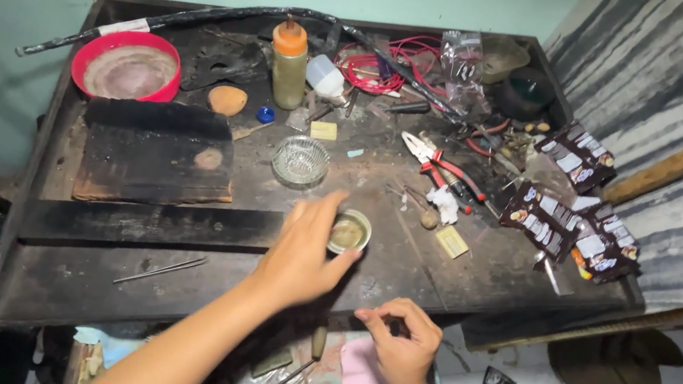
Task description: Soldering a small jewelry component using a blowtorch and then setting small stones or parts into the piece on a workbench.
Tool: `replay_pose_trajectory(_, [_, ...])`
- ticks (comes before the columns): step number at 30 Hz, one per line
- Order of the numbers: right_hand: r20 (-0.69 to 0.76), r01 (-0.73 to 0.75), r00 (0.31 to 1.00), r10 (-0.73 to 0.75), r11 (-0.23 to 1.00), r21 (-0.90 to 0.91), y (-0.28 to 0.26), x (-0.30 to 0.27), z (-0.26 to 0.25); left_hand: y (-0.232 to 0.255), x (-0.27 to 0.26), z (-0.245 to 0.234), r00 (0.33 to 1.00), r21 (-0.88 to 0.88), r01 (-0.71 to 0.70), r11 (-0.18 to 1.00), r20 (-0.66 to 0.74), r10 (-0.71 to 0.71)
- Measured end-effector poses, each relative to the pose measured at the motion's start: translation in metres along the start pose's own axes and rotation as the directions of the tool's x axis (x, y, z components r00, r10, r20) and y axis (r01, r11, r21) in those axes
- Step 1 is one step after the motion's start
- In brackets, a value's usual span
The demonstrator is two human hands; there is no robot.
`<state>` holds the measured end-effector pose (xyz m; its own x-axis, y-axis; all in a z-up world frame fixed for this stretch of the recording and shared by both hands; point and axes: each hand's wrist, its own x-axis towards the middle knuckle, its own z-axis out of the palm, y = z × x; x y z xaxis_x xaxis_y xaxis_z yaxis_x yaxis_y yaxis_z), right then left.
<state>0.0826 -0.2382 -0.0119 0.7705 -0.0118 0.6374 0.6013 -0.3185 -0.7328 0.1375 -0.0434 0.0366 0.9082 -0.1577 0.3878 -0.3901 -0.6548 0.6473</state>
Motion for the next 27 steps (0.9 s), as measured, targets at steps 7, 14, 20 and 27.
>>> replay_pose_trajectory(7, [-0.018, 0.047, 0.999, -0.047, 0.998, -0.038, -0.001, 0.004, -0.003, -0.009, 0.130, 0.053, 0.978, 0.192, 0.197, 0.961, 0.025, -0.206])
replay_pose_trajectory(14, [-0.001, 0.075, 0.997, -0.075, 0.997, 0.035, -0.007, 0.007, -0.001, -0.052, 0.176, 0.108, 0.956, 0.400, 0.291, 0.869, -0.089, -0.279])
replay_pose_trajectory(20, [0.033, 0.091, 0.995, -0.092, 0.995, 0.026, -0.009, 0.005, 0.001, -0.016, 0.133, 0.047, 0.989, 0.270, 0.136, 0.953, 0.023, -0.147])
replay_pose_trajectory(27, [0.118, -0.008, 0.993, 0.011, 1.000, -0.027, -0.019, 0.011, 0.011, -0.034, -0.030, -0.125, 0.954, 0.336, 0.037, 0.941, -0.291, 0.067])
